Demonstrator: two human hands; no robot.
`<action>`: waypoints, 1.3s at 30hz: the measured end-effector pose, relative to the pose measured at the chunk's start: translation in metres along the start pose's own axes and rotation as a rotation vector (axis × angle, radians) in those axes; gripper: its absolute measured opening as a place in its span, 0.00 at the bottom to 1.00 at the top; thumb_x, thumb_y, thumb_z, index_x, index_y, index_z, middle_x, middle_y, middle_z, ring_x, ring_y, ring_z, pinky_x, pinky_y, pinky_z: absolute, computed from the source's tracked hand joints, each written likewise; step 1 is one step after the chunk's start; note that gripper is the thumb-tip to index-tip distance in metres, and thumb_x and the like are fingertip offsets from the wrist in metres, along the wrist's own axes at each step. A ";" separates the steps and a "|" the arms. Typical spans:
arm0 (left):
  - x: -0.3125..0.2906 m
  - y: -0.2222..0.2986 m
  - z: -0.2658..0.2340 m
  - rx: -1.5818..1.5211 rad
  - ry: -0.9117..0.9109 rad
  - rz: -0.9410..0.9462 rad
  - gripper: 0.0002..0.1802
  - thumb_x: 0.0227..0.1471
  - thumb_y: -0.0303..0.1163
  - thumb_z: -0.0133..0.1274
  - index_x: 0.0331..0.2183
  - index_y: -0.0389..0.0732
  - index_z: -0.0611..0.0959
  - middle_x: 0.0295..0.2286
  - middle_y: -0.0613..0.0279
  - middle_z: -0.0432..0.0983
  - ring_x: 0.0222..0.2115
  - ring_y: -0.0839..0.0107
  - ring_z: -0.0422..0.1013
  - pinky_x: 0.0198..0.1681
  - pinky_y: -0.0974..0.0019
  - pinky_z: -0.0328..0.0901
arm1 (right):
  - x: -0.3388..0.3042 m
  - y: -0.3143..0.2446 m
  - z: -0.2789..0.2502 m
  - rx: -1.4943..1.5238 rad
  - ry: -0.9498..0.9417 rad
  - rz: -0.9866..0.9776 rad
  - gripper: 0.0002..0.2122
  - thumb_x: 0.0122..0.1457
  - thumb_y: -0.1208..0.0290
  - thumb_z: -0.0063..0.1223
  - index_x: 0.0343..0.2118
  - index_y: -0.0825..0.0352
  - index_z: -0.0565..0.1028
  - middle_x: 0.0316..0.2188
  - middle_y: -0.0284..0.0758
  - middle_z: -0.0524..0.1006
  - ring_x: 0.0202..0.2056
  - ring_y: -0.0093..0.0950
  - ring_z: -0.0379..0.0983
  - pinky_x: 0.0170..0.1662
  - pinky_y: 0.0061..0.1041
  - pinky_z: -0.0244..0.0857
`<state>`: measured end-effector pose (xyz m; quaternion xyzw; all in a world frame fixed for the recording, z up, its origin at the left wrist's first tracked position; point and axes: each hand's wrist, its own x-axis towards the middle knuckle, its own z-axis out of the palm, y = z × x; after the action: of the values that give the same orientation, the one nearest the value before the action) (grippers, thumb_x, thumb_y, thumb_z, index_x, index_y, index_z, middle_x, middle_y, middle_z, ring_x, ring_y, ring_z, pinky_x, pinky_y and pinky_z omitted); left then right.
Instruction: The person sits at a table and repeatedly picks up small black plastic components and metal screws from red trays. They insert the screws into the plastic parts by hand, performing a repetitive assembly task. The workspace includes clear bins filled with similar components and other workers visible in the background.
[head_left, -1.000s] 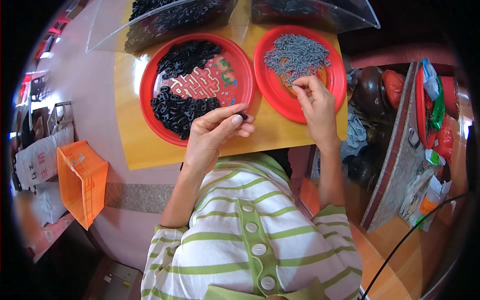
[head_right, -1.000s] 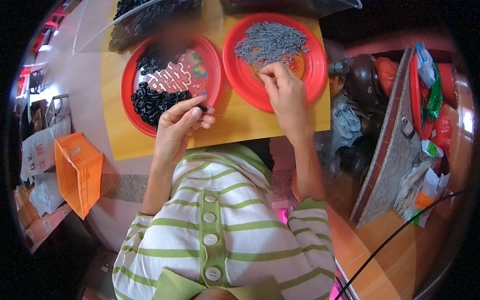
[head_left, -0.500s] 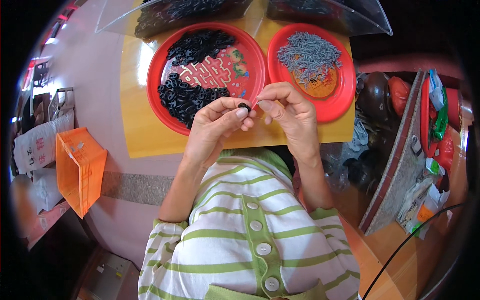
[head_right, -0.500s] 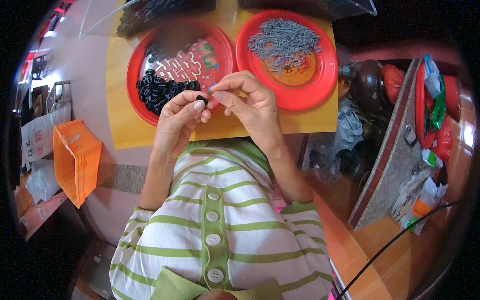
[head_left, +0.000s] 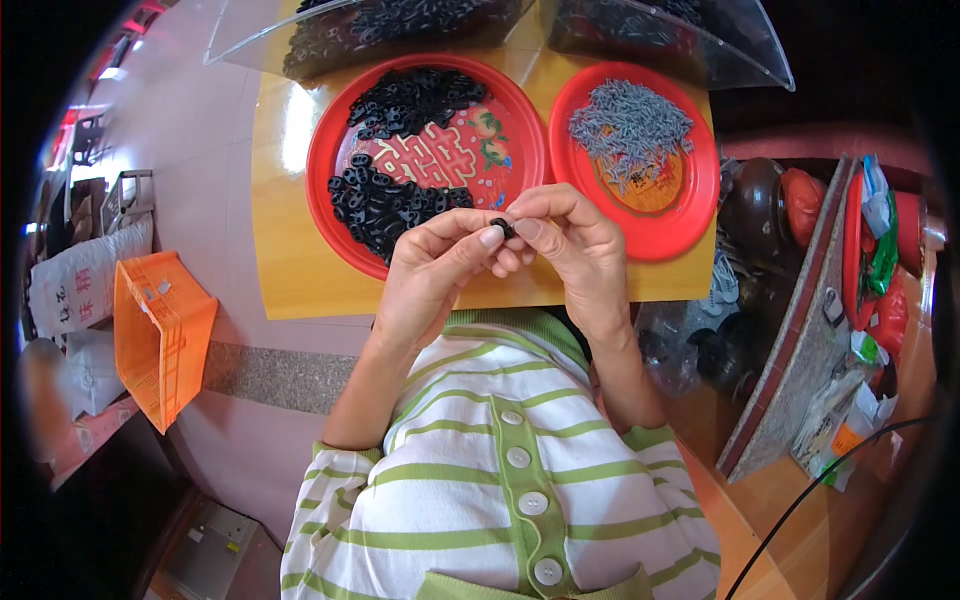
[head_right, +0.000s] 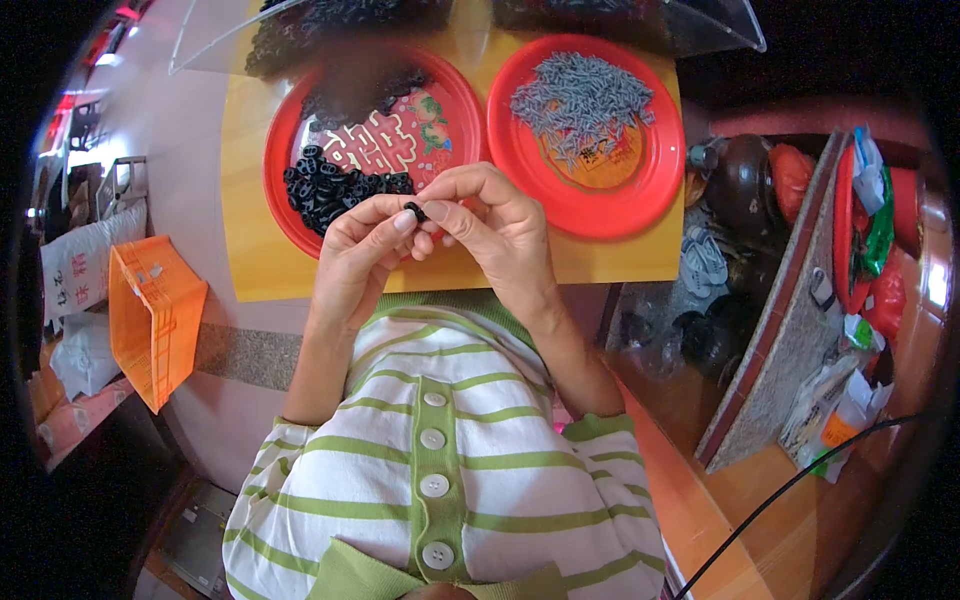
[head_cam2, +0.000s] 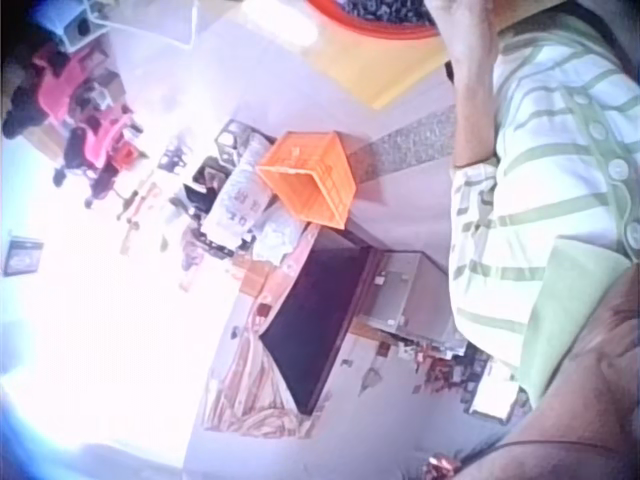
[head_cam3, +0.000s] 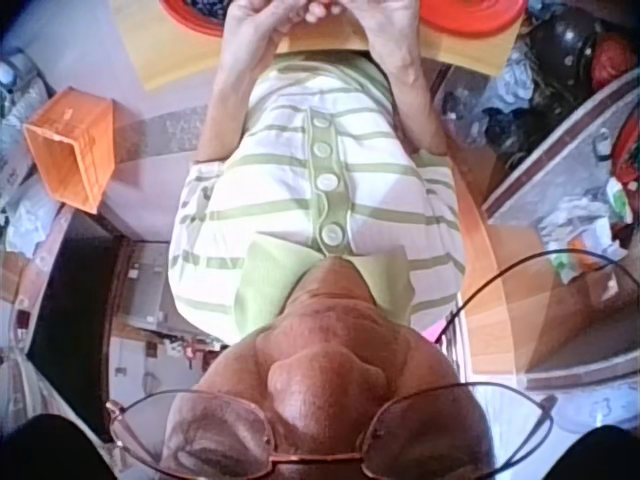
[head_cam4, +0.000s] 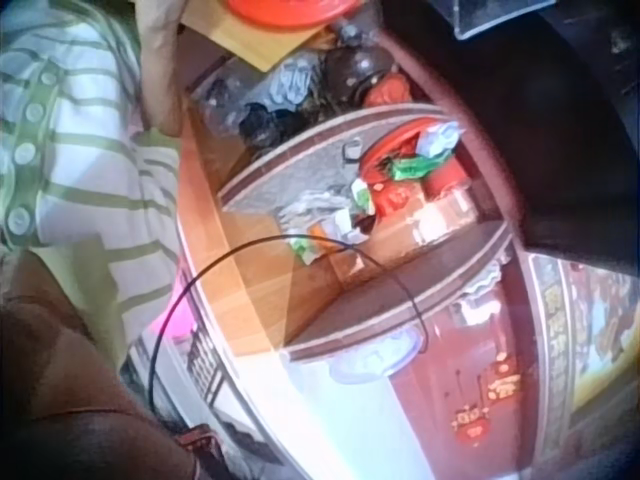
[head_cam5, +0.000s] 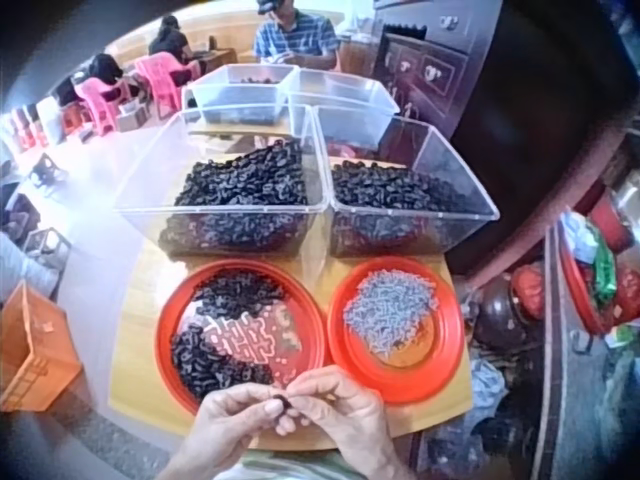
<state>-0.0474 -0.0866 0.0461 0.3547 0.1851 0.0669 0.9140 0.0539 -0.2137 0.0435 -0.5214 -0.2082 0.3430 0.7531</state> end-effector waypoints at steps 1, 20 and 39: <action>0.000 0.000 0.000 0.000 -0.002 -0.003 0.09 0.55 0.24 0.48 0.38 0.31 0.78 0.28 0.57 0.77 0.30 0.73 0.73 0.36 0.72 0.68 | 0.000 0.001 0.000 0.008 -0.003 -0.012 0.05 0.57 0.76 0.52 0.36 0.67 0.74 0.35 0.30 0.73 0.33 0.15 0.69 0.33 0.13 0.63; 0.003 0.000 -0.004 0.045 0.024 -0.025 0.08 0.54 0.25 0.49 0.35 0.31 0.78 0.29 0.59 0.77 0.28 0.77 0.72 0.34 0.75 0.67 | 0.001 0.009 0.003 -0.012 0.015 -0.060 0.05 0.57 0.80 0.50 0.36 0.69 0.73 0.33 0.32 0.73 0.30 0.16 0.70 0.33 0.14 0.66; 0.001 0.000 -0.010 0.150 0.072 -0.064 0.08 0.54 0.27 0.51 0.35 0.32 0.78 0.29 0.61 0.77 0.28 0.78 0.71 0.33 0.76 0.66 | 0.002 -0.003 -0.001 -0.347 -0.029 -0.002 0.04 0.57 0.79 0.50 0.34 0.71 0.73 0.27 0.33 0.77 0.30 0.18 0.74 0.34 0.18 0.68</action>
<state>-0.0500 -0.0797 0.0387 0.4133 0.2336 0.0365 0.8794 0.0569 -0.2133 0.0455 -0.6385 -0.2757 0.3085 0.6490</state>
